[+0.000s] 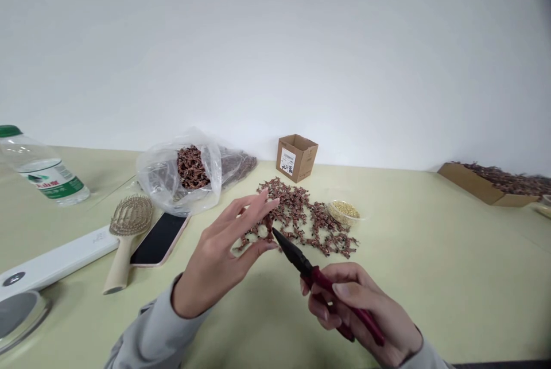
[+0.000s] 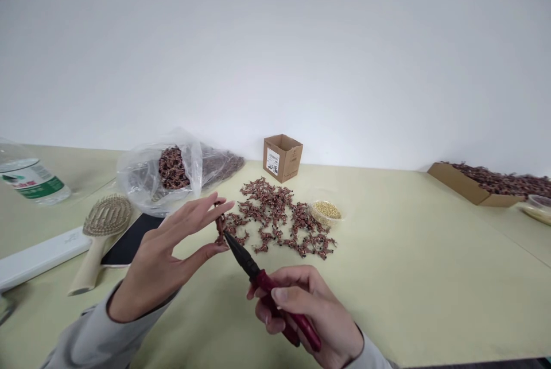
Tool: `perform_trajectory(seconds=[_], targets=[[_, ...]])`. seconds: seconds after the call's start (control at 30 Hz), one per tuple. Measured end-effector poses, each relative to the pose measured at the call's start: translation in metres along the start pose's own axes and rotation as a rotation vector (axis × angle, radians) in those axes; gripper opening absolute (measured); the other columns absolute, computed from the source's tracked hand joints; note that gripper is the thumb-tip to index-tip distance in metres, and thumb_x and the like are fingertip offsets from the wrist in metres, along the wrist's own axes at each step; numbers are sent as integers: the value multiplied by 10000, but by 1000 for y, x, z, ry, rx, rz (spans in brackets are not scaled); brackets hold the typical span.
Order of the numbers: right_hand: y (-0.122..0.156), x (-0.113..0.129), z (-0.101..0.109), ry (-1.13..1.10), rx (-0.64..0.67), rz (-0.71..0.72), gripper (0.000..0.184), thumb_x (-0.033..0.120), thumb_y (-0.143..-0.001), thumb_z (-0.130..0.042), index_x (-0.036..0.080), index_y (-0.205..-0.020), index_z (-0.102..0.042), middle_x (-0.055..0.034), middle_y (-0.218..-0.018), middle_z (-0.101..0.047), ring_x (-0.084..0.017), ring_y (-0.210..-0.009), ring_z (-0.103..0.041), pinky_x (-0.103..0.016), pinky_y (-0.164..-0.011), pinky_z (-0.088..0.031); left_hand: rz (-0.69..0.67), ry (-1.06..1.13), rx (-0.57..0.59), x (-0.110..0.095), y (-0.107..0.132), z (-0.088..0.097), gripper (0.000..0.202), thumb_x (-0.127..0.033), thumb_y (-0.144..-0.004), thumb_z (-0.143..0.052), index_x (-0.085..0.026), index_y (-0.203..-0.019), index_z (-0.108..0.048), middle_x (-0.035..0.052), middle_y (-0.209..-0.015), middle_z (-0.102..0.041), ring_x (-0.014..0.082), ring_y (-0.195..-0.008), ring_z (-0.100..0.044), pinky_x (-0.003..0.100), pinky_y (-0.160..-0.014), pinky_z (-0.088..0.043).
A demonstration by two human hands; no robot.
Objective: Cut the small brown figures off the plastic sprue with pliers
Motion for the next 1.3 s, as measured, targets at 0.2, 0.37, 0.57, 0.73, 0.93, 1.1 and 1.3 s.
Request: perform_trajectory(seconds=[0.2,0.37,0.57,0.73,0.93,1.1,1.3], targets=[[4,0,0,-102,47,-8,185,231,-680,-620,150,-830,-550,-126,-848,-626,-134,-617,-531,-236,-508,-249,5,-41,30,-6,-2,4,582,-225,-740,-582,-242,-1262,-326,61,-1127,-586,204,-1032,-511,391,-928,-360],[3,-3,3,-160,64,-41,137,216,-710,-581,173,-832,-534,-143,-866,-632,-147,-630,-539,-231,-501,-224,47,-67,32,-11,-4,6,575,-242,-741,-572,-239,-1261,-326,39,-1048,-628,181,-956,-525,362,-880,-383],[3,-7,7,-201,60,-47,95,190,-743,-525,180,-837,-529,-152,-885,-624,-157,-639,-544,-227,-498,-229,92,-118,57,-14,-5,8,533,-269,-735,-574,-191,-1230,-391,31,-1001,-638,175,-923,-514,330,-859,-395],[0,-4,3,-186,93,-71,100,200,-731,-514,142,-804,-550,-153,-857,-609,-161,-631,-539,-219,-484,-245,96,-160,81,-16,-7,12,504,-299,-747,-551,-197,-1220,-412,41,-978,-639,184,-901,-530,337,-838,-409],[-4,-1,-1,-130,144,-52,184,208,-687,-530,103,-824,-594,-151,-854,-599,-172,-630,-548,-244,-504,-325,70,-197,115,-20,-7,13,515,-293,-752,-553,-209,-1234,-393,54,-958,-631,190,-902,-538,337,-807,-423],[-5,-2,1,-40,153,-1,223,236,-682,-520,96,-831,-609,-147,-871,-603,-195,-686,-568,-309,-609,-392,67,-165,91,-21,-7,12,511,-287,-744,-565,-217,-1225,-407,55,-942,-627,189,-894,-541,341,-797,-429],[-2,0,4,204,87,236,183,234,-637,-588,137,-792,-594,-119,-889,-617,-212,-768,-563,-322,-665,-417,313,176,145,-9,1,8,483,-298,-736,-577,-262,-1200,-448,39,-1093,-599,207,-994,-533,345,-880,-407]])
Point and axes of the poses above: each hand's wrist, its own y-axis away from the middle knuckle, its own z-axis out of the back of the hand, x = y × z, the point moved 3 cm from there along -y, towards the middle knuckle
